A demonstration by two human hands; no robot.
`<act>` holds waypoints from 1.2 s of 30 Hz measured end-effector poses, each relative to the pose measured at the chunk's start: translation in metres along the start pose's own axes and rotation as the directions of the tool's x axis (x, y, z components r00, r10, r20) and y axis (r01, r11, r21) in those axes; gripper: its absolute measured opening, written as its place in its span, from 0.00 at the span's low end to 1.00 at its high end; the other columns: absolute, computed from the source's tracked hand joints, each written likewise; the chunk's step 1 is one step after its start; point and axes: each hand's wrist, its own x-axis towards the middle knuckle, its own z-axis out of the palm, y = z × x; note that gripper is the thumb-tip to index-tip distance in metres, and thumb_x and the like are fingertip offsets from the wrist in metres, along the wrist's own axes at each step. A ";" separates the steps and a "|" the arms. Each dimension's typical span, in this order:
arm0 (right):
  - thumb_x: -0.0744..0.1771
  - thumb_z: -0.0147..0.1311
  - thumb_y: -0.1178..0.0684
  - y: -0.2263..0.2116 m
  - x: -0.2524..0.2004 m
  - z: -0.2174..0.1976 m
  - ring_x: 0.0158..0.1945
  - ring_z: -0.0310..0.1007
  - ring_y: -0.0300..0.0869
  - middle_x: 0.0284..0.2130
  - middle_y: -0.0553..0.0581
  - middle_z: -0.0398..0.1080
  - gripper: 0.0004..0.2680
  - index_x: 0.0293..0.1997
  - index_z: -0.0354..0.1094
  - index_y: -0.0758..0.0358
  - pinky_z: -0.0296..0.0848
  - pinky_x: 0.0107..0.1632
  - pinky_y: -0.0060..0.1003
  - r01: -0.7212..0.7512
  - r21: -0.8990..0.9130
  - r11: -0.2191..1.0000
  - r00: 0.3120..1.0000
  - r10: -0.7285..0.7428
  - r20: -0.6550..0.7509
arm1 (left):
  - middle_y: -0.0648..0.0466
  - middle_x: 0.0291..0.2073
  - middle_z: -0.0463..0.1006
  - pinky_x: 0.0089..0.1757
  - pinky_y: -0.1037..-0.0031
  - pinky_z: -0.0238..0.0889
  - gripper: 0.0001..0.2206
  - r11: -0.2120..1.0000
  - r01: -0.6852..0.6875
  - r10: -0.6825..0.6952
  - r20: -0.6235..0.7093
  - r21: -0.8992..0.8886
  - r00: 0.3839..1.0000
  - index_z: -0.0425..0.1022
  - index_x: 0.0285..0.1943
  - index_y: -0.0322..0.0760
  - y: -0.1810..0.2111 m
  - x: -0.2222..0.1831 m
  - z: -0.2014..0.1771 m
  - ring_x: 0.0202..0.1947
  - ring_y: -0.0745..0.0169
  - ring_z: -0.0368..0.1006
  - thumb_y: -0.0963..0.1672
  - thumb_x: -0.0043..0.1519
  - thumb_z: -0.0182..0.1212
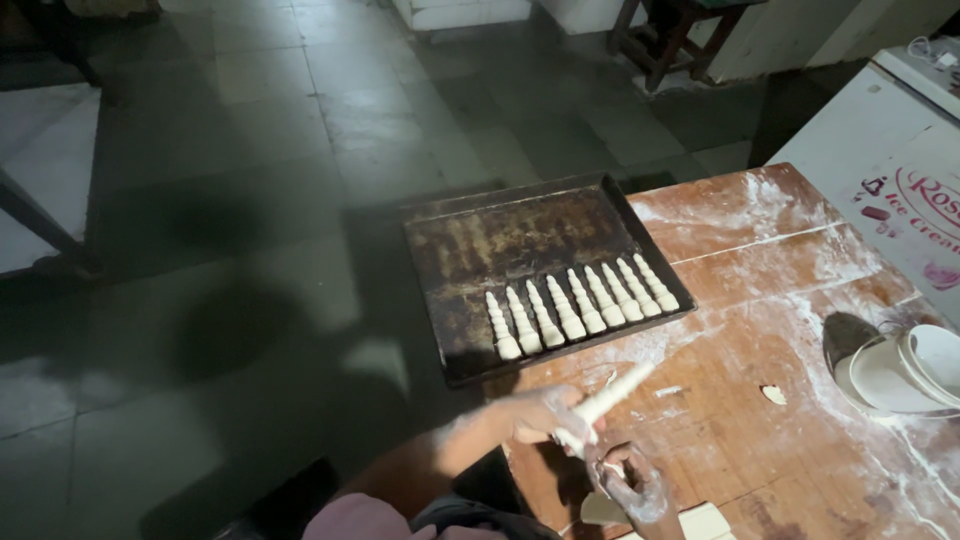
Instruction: The recorder is wrapping thin strips of dough around conical metal molds to create bread horns or cream horn shells.
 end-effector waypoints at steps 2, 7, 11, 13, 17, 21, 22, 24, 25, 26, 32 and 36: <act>0.65 0.59 0.54 -0.018 0.001 -0.008 0.30 0.75 0.36 0.27 0.54 0.76 0.04 0.38 0.71 0.61 0.74 0.38 0.31 -0.024 -0.550 0.835 0.999 0.004 -0.037 | 0.47 0.49 0.79 0.45 0.70 0.76 0.25 0.995 -0.082 0.073 -0.129 -0.063 0.989 0.63 0.62 0.27 0.026 -0.010 0.003 0.48 0.57 0.78 0.35 0.55 0.65; 0.67 0.56 0.50 0.016 0.024 -0.039 0.39 0.76 0.46 0.36 0.60 0.77 0.08 0.46 0.74 0.61 0.75 0.44 0.38 -0.060 -0.736 0.674 0.983 -0.089 -0.162 | 0.43 0.44 0.78 0.44 0.63 0.76 0.20 0.929 -0.314 0.284 -0.171 -0.193 0.944 0.65 0.61 0.23 0.002 0.011 -0.013 0.41 0.52 0.79 0.35 0.59 0.62; 0.67 0.55 0.43 -0.025 0.030 -0.007 0.49 0.75 0.44 0.50 0.62 0.71 0.20 0.62 0.66 0.65 0.75 0.48 0.40 0.069 -0.487 0.871 0.906 -0.258 -0.334 | 0.42 0.41 0.78 0.42 0.58 0.76 0.16 0.818 -0.427 0.369 -0.218 -0.385 0.903 0.68 0.56 0.25 -0.001 0.020 0.017 0.38 0.48 0.80 0.35 0.59 0.59; 0.67 0.55 0.40 -0.074 0.026 0.027 0.55 0.72 0.46 0.56 0.61 0.66 0.25 0.67 0.58 0.65 0.72 0.54 0.41 0.249 -0.162 0.955 0.916 -0.286 -0.282 | 0.41 0.41 0.78 0.43 0.57 0.76 0.14 0.795 -0.452 0.386 -0.237 -0.404 0.892 0.69 0.55 0.26 -0.009 0.027 0.036 0.39 0.48 0.79 0.35 0.59 0.59; 0.66 0.57 0.37 -0.072 0.034 0.056 0.58 0.67 0.45 0.59 0.60 0.64 0.33 0.76 0.45 0.66 0.67 0.58 0.41 0.367 0.067 0.928 0.886 -0.326 -0.330 | 0.41 0.42 0.78 0.42 0.64 0.71 0.08 0.732 -0.513 0.493 -0.170 -0.449 0.853 0.70 0.50 0.29 -0.006 0.024 0.068 0.41 0.49 0.77 0.36 0.63 0.60; 0.70 0.53 0.38 -0.079 0.033 0.071 0.63 0.65 0.44 0.65 0.59 0.61 0.27 0.73 0.54 0.70 0.66 0.64 0.40 0.484 0.068 0.873 0.792 -0.403 -0.458 | 0.41 0.42 0.77 0.42 0.67 0.68 0.06 0.665 -0.533 0.591 -0.067 -0.523 0.804 0.69 0.48 0.31 0.011 0.016 0.081 0.40 0.49 0.76 0.38 0.65 0.61; 0.70 0.53 0.41 -0.101 0.027 0.081 0.64 0.63 0.43 0.64 0.58 0.61 0.26 0.72 0.53 0.69 0.65 0.65 0.40 0.468 0.196 0.862 0.809 -0.328 -0.488 | 0.41 0.42 0.78 0.44 0.64 0.69 0.07 0.668 -0.524 0.595 -0.042 -0.529 0.802 0.70 0.49 0.31 0.015 0.012 0.084 0.41 0.48 0.77 0.38 0.64 0.61; 0.70 0.53 0.44 -0.096 0.027 0.084 0.65 0.62 0.43 0.63 0.58 0.60 0.24 0.71 0.52 0.68 0.63 0.66 0.39 0.448 0.318 0.835 0.823 -0.247 -0.511 | 0.41 0.42 0.78 0.46 0.61 0.70 0.09 0.671 -0.511 0.598 -0.017 -0.538 0.802 0.70 0.50 0.32 0.018 0.010 0.086 0.42 0.47 0.77 0.38 0.63 0.61; 0.70 0.53 0.46 -0.071 0.031 0.078 0.64 0.63 0.43 0.62 0.58 0.61 0.23 0.71 0.53 0.68 0.64 0.65 0.40 0.465 0.372 0.803 0.813 -0.221 -0.539 | 0.41 0.44 0.78 0.48 0.59 0.71 0.10 0.676 -0.493 0.584 -0.010 -0.548 0.811 0.71 0.52 0.32 0.015 0.011 0.084 0.44 0.45 0.77 0.38 0.62 0.61; 0.70 0.53 0.48 -0.045 0.036 0.072 0.62 0.63 0.43 0.61 0.58 0.62 0.22 0.70 0.53 0.68 0.65 0.64 0.41 0.484 0.423 0.766 0.802 -0.194 -0.565 | 0.40 0.46 0.79 0.50 0.57 0.71 0.12 0.681 -0.475 0.571 -0.002 -0.557 0.821 0.71 0.54 0.32 0.013 0.013 0.082 0.47 0.43 0.78 0.38 0.61 0.61; 0.71 0.54 0.47 -0.037 0.031 0.063 0.57 0.66 0.44 0.57 0.58 0.64 0.23 0.73 0.50 0.64 0.68 0.55 0.40 0.477 0.457 0.751 0.803 -0.160 -0.574 | 0.37 0.53 0.77 0.60 0.55 0.67 0.14 0.699 -0.434 0.578 0.094 -0.568 0.810 0.71 0.57 0.26 0.014 0.007 0.083 0.55 0.40 0.75 0.37 0.63 0.60; 0.72 0.53 0.45 -0.001 0.036 0.050 0.58 0.67 0.41 0.58 0.58 0.66 0.23 0.71 0.49 0.66 0.69 0.59 0.38 0.453 0.409 0.793 0.779 -0.129 -0.614 | 0.37 0.56 0.76 0.63 0.56 0.64 0.17 0.743 -0.416 0.576 0.185 -0.524 0.796 0.70 0.62 0.25 0.023 -0.002 0.084 0.58 0.41 0.73 0.37 0.63 0.60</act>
